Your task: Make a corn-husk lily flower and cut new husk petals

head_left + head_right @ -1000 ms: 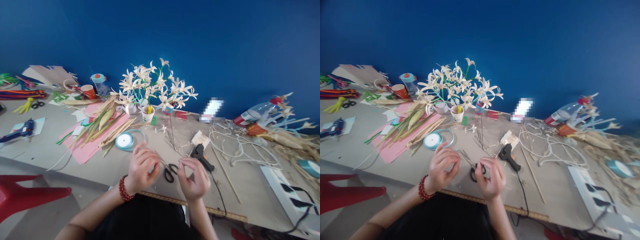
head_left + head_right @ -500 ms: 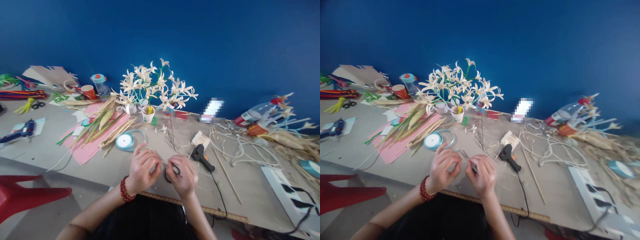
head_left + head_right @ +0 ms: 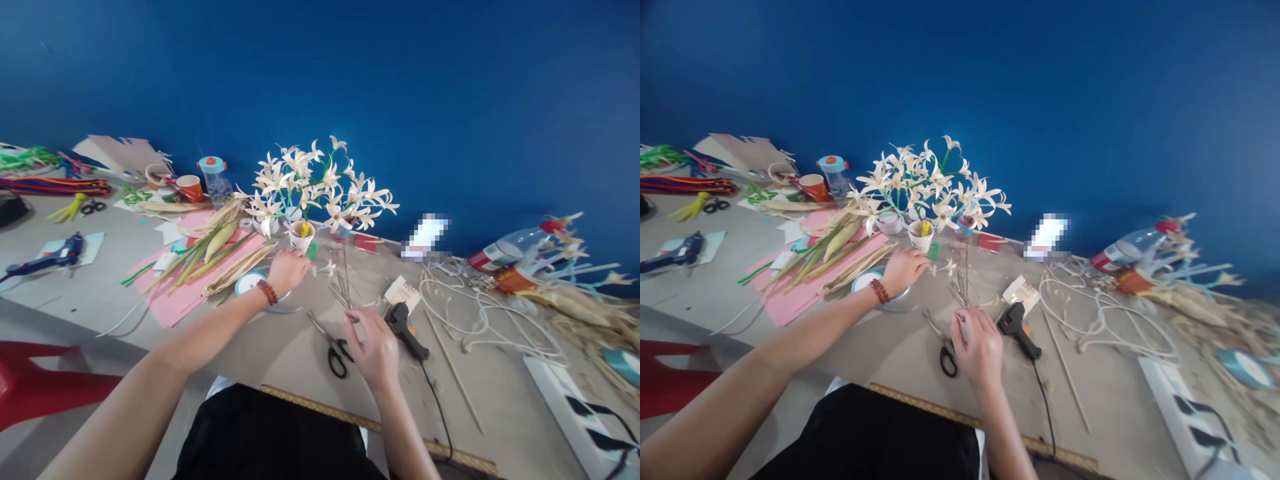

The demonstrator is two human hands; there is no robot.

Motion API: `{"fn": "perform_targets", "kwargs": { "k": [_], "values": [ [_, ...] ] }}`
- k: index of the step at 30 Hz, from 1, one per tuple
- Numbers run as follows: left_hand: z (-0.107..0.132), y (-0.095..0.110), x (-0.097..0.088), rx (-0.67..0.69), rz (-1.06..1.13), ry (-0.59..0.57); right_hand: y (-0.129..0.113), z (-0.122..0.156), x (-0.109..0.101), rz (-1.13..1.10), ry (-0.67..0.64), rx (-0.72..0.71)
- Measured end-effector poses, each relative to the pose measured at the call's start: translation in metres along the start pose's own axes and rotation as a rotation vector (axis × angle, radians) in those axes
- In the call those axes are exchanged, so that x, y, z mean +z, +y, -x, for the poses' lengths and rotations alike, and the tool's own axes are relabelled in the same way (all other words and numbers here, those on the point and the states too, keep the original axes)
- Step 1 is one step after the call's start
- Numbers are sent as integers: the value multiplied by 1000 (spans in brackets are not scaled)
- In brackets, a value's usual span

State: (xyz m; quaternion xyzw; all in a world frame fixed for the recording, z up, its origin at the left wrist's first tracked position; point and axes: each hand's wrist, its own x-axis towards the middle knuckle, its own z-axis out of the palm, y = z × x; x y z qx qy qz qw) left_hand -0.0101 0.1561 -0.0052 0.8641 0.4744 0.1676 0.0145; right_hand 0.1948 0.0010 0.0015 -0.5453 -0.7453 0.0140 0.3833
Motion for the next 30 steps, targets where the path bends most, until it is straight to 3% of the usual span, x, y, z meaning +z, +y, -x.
{"fn": "perform_targets", "kwargs": {
  "k": [6, 11, 24, 30],
  "values": [
    [-15, -2, 26, -104, -43, -44, 14, 10, -3, 6, -75, 54],
    [-18, -4, 31, -117, -60, -65, 19, 11, -4, -17, -104, 78],
    [-1, -5, 22, -31, -6, -81, 23, 10, -3, -62, -137, 123],
    [14, -13, -7, 5, 118, -7, 27, 9, -3, -57, -119, 133]
  ]
}}
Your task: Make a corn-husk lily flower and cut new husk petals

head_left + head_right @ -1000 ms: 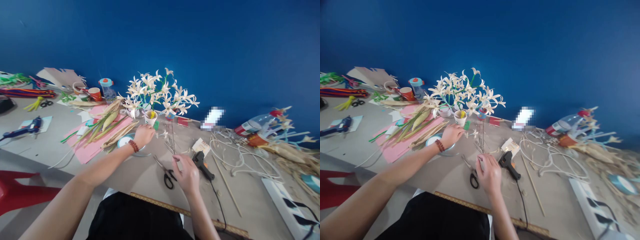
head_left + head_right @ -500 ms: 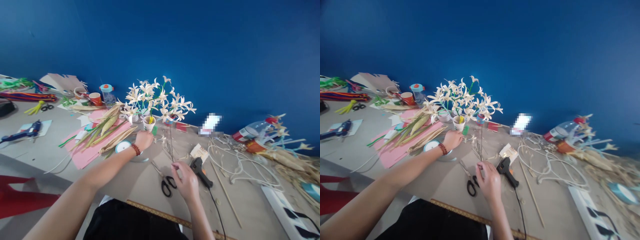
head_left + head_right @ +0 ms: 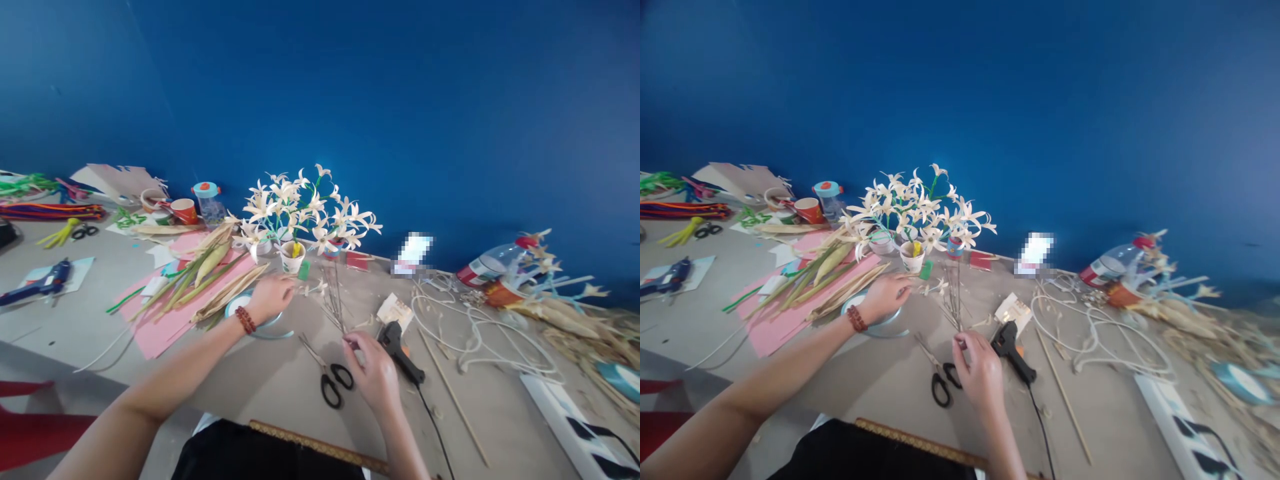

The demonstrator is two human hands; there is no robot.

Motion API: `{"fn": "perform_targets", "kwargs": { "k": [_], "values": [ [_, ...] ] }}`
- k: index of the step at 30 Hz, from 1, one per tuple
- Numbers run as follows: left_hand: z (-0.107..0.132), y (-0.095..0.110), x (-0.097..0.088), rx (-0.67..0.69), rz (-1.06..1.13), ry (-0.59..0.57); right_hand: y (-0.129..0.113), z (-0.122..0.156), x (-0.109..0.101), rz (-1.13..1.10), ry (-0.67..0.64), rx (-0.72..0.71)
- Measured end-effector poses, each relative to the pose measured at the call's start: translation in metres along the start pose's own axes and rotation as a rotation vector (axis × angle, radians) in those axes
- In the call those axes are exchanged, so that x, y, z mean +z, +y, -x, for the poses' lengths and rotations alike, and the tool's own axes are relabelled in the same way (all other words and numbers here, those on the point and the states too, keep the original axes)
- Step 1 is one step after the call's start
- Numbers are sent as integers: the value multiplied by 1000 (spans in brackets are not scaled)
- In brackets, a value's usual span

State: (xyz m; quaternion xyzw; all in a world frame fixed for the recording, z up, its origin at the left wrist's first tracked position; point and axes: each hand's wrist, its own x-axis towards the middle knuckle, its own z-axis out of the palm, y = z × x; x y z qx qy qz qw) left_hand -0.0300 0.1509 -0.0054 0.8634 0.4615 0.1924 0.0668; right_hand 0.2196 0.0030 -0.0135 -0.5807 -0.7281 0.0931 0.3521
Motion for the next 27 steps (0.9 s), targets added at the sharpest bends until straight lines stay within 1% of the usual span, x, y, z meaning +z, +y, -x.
{"fn": "perform_targets", "kwargs": {
  "k": [3, 6, 9, 11, 14, 16, 19, 21, 25, 27],
  "values": [
    [19, -6, -19, -11, 59, 56, 2, 2, 2, -2, -5, -3],
    [48, -16, -31, -53, 122, 130, 3, 8, 6, -2, -21, -8],
    [83, -28, -35, -147, 235, 264, 3, 16, 13, -6, -53, -34],
    [106, -37, -36, -230, 257, 335, 4, 22, 18, -7, -80, -64],
    [136, -50, -37, -354, 211, 420, 6, 30, 25, 19, -114, -119],
    [150, -57, -37, -406, 159, 454, 6, 34, 28, 54, -137, -140],
    [157, -61, -33, -411, 157, 453, 2, 35, 29, 96, -175, -116],
    [155, -59, -27, -369, 192, 430, -5, 33, 28, 108, -203, -80],
    [140, -45, -15, -209, 200, 372, -17, 23, 27, 112, -248, 0],
    [132, -35, -13, -126, 165, 309, -20, 19, 28, 107, -254, 17]
  ]
}}
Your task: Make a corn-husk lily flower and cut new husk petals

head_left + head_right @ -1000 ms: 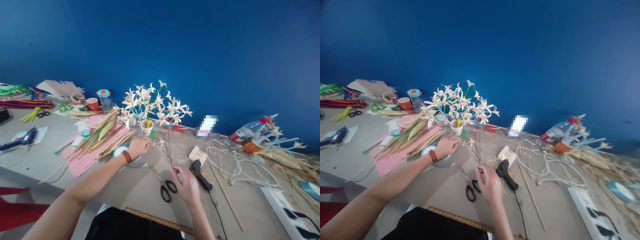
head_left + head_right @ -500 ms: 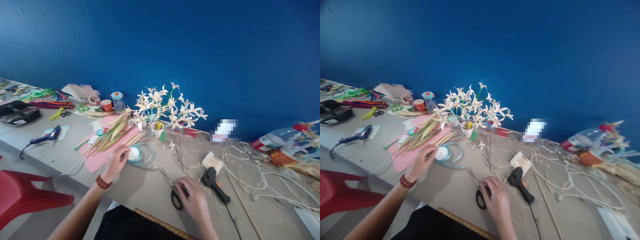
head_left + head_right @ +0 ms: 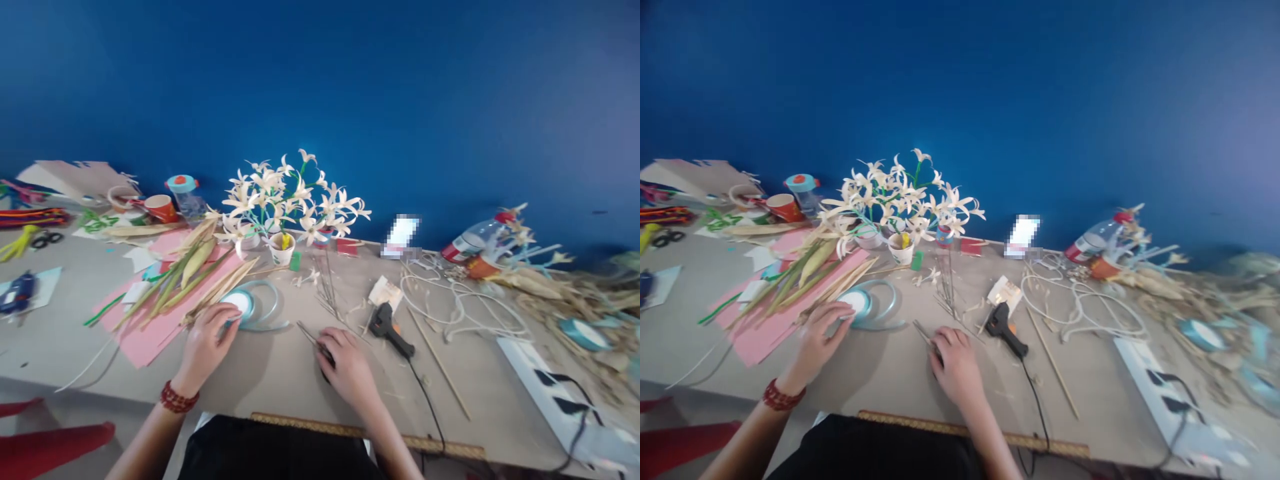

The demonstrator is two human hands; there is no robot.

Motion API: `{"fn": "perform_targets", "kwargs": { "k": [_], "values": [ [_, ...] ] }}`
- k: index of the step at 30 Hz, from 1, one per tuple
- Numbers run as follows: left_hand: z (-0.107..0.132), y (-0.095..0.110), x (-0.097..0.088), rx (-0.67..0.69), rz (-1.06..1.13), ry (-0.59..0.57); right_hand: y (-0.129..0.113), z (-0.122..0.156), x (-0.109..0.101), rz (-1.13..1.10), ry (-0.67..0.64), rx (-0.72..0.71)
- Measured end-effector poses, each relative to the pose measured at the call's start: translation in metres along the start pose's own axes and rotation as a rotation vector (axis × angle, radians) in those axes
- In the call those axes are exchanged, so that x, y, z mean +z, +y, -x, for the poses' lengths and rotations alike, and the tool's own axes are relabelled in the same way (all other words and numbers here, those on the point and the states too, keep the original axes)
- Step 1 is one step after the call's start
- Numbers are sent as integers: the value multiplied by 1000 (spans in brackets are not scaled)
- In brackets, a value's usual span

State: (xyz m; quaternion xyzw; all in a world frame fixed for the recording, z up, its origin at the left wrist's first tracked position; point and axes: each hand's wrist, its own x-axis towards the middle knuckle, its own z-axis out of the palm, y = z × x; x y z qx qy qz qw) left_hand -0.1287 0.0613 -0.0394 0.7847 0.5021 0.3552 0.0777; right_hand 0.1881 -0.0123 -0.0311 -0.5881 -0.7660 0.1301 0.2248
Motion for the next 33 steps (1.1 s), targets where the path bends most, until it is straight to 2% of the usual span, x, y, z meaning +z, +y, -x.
{"fn": "perform_targets", "kwargs": {
  "k": [5, 8, 14, 20, 23, 25, 30, 33],
  "values": [
    [-9, 21, 5, 178, -131, -217, -1, -8, 1, -22, 12, -29],
    [-10, 26, 10, 219, -158, -287, -6, -11, 3, -25, 4, -44],
    [-5, 24, 21, 196, -134, -302, -4, -14, 0, -43, -11, -66],
    [-7, 26, 26, 181, -92, -281, 39, -27, -39, 156, 122, 7],
    [-8, 27, 29, 197, -80, -279, 48, -32, -48, 188, 128, 35],
    [-7, 28, 30, 203, -88, -290, 41, -34, -43, 172, 100, 8],
    [-4, 33, 32, 192, -126, -333, 2, -30, -11, 76, -31, -137],
    [-3, 35, 29, 187, -113, -326, -8, -27, 1, 35, -109, -172]
  ]
}}
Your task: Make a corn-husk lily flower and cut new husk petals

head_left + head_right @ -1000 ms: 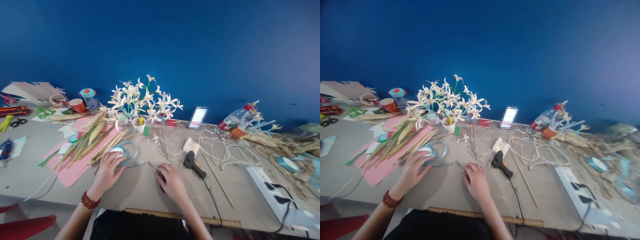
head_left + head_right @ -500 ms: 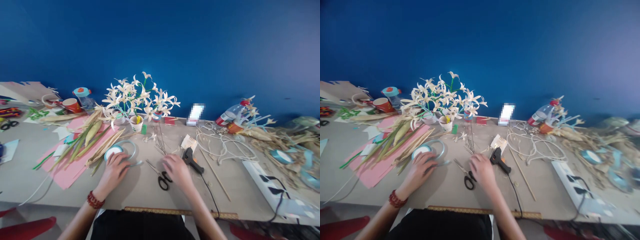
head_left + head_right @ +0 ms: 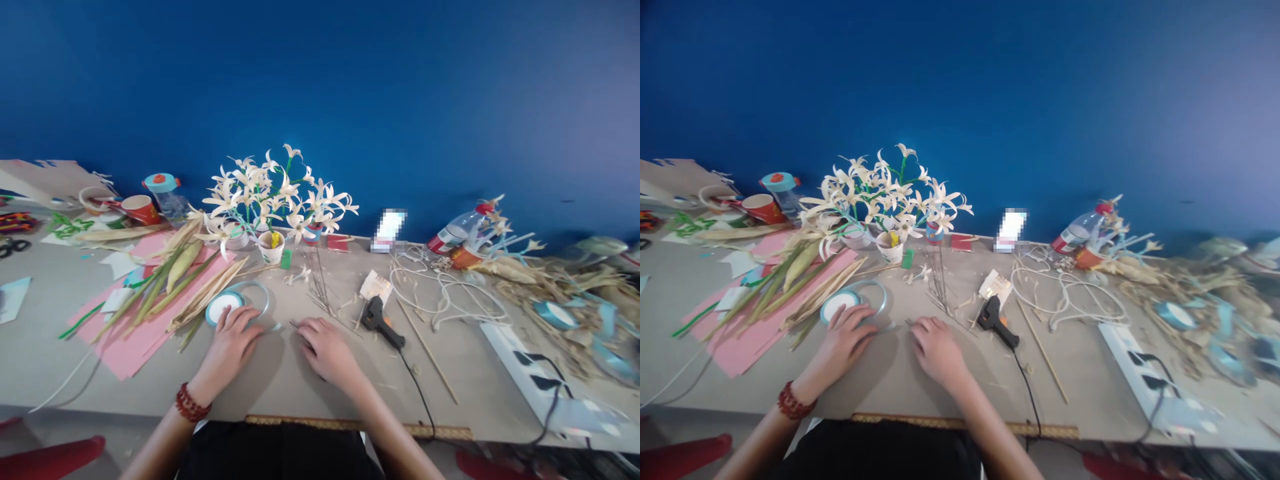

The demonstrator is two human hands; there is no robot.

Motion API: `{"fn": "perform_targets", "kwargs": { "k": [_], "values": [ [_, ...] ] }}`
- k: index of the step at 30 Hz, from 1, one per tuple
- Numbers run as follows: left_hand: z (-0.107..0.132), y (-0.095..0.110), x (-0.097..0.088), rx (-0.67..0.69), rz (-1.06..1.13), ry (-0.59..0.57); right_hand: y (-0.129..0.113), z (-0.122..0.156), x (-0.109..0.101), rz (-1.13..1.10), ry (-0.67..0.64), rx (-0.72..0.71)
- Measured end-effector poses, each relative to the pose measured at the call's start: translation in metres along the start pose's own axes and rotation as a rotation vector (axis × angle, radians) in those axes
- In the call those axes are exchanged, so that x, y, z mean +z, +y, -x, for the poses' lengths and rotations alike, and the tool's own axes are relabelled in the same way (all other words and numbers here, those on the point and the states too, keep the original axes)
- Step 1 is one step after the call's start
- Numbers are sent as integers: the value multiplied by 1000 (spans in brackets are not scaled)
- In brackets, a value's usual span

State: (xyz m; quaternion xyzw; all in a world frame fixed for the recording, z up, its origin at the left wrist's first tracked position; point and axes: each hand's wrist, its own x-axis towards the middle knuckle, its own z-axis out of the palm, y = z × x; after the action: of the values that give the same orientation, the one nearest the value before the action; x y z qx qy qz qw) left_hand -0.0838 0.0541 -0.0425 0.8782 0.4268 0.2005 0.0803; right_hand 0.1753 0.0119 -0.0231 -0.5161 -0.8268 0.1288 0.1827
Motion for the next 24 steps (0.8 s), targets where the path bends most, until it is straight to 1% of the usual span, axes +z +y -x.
{"fn": "perform_targets", "kwargs": {
  "k": [3, 9, 11, 13, 14, 16, 17, 18, 19, 20, 21, 22, 24],
  "values": [
    [1, -3, -5, -3, 32, 26, 4, 1, 3, -11, -29, -17],
    [1, -11, -13, -22, 70, 90, 17, -1, 2, 23, 16, 26],
    [0, -13, -15, -23, 88, 103, 26, 0, -7, 3, 37, 28],
    [-1, -14, -17, -12, 114, 113, 43, 3, -27, -6, 96, 76],
    [-1, -15, -18, -4, 128, 117, 56, 5, -41, 24, 151, 158],
    [-2, -16, -19, 10, 153, 127, 89, 9, -74, 153, 235, 418],
    [-2, -16, -19, 15, 162, 132, 108, 10, -91, 247, 243, 579],
    [-2, -16, -19, 18, 170, 135, 127, 10, -106, 337, 199, 738],
    [-3, -16, -18, 19, 175, 137, 145, 9, -119, 372, 174, 814],
    [-3, -15, -18, 18, 178, 139, 163, 7, -128, 383, 139, 853],
    [-3, -15, -17, 18, 179, 141, 179, 5, -134, 393, 101, 897],
    [-4, -14, -16, 18, 177, 145, 192, 3, -136, 397, 54, 932],
    [-4, -12, -16, 17, 174, 158, 214, -2, -133, 404, -18, 977]
  ]
}}
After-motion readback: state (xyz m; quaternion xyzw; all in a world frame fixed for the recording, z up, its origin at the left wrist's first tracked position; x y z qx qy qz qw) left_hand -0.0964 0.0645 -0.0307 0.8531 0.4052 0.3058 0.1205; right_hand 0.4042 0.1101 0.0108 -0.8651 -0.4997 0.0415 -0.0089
